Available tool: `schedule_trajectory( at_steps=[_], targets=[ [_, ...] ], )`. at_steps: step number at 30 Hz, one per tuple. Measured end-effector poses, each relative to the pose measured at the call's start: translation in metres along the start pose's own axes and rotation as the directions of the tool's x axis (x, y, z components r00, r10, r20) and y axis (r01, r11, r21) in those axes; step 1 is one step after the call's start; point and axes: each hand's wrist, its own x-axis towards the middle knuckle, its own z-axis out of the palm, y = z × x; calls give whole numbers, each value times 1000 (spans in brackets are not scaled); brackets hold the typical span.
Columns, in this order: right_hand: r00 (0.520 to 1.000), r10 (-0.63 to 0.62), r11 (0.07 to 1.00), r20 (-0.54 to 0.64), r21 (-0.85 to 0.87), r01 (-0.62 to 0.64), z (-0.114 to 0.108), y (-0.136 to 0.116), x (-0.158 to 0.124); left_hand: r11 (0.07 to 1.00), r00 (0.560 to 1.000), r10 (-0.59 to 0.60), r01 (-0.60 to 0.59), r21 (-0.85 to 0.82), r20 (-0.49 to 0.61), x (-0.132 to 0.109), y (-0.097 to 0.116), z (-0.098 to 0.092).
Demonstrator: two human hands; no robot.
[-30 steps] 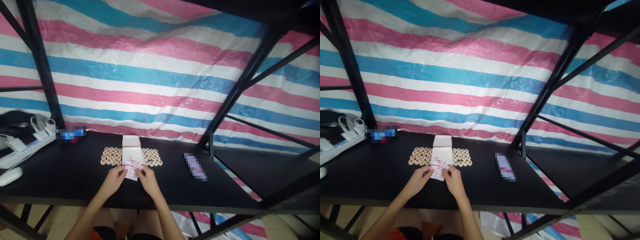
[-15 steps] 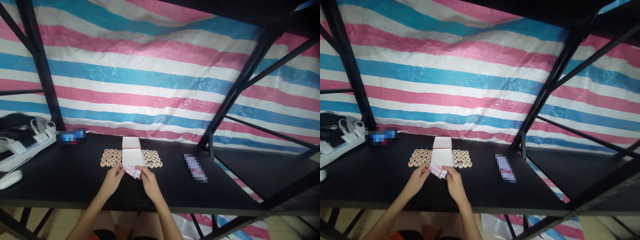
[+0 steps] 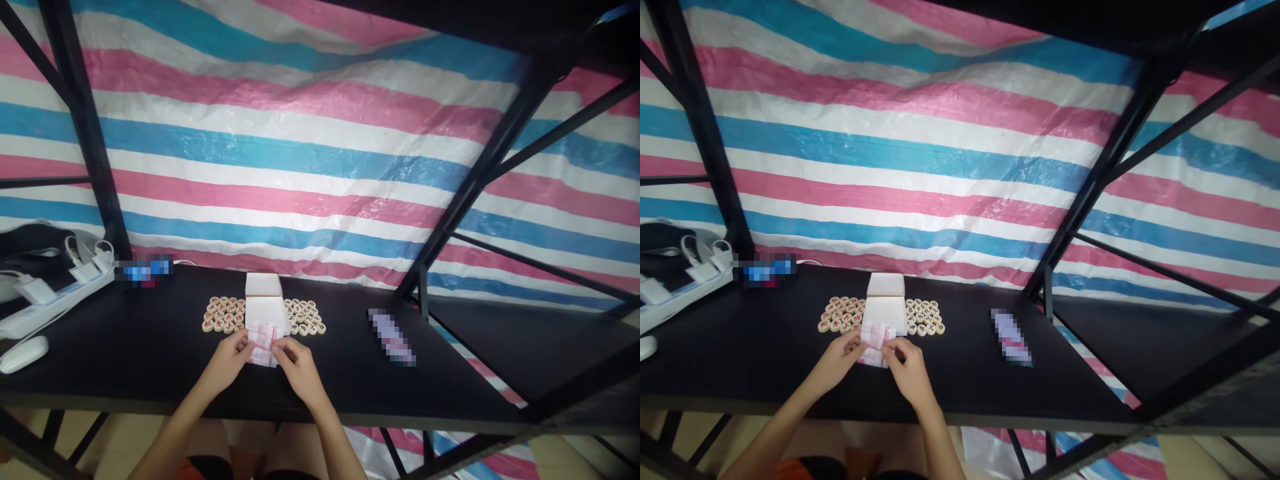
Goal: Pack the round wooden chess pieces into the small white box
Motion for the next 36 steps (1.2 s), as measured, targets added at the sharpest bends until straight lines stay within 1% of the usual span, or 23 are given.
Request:
schedule_trajectory(
  at_steps=[3,5,7,9,11,12,14,16,18,21,24,26,28,29,31,32,33,34,36],
  targets=[
    [998,45,998,-37,-36,-46,3,6,1,1000,1000,4,-3,-16,23,-1,0,0],
    [998,57,996,-39,-62,-60,3,8,1,1000,999,-7,8,-10,39,-1,1,0],
    [997,41,994,-64,-94,-47,3,9,2,1000,999,-10,10,2,41,-1,2,-1],
    [992,10,990,-123,-138,-27,3,11,3,999,999,-4,2,33,41,-2,4,-1],
    [987,-16,983,-162,-181,-14,3,13,4,996,998,15,-21,83,67,-3,5,0],
    [988,-21,981,-153,-195,-9,3,13,4,994,996,24,-33,103,84,-4,5,0],
    [996,-27,979,-86,-202,9,4,13,3,993,994,39,-50,110,99,-5,6,1],
    [999,-36,982,-13,-184,33,5,10,2,995,995,50,-57,77,83,-5,6,1],
    [998,-50,986,28,-159,54,5,6,0,997,994,68,-71,32,90,-7,9,1],
    [996,-59,990,64,-125,66,4,-2,-2,991,975,128,-134,21,181,-10,17,0],
    [996,-26,997,90,-76,33,3,-6,-3,981,950,161,-185,66,266,-14,24,-3],
    [996,4,999,84,-46,0,2,-6,-3,978,945,161,-191,82,283,-16,24,-3],
    [998,13,1000,63,-23,-11,1,-4,-2,980,959,159,-182,78,233,-14,19,-2],
    [998,10,1000,56,-8,-10,1,-4,-2,984,973,148,-162,70,179,-12,15,-1],
    [998,1,999,56,47,-4,0,-2,-1,995,995,83,-86,46,55,-8,5,1],
    [998,1,996,61,84,-6,0,-1,-1,998,999,45,-46,33,13,-6,0,2],
    [998,4,993,65,119,-12,0,-1,-1,1000,1000,15,-15,19,-2,-3,-5,3],
    [998,10,989,67,148,-20,1,-1,-1,1000,1000,-5,5,6,7,-2,-8,3],
    [998,29,984,59,175,-39,1,0,-1,1000,998,-17,18,-15,61,1,-12,3]
  ],
)
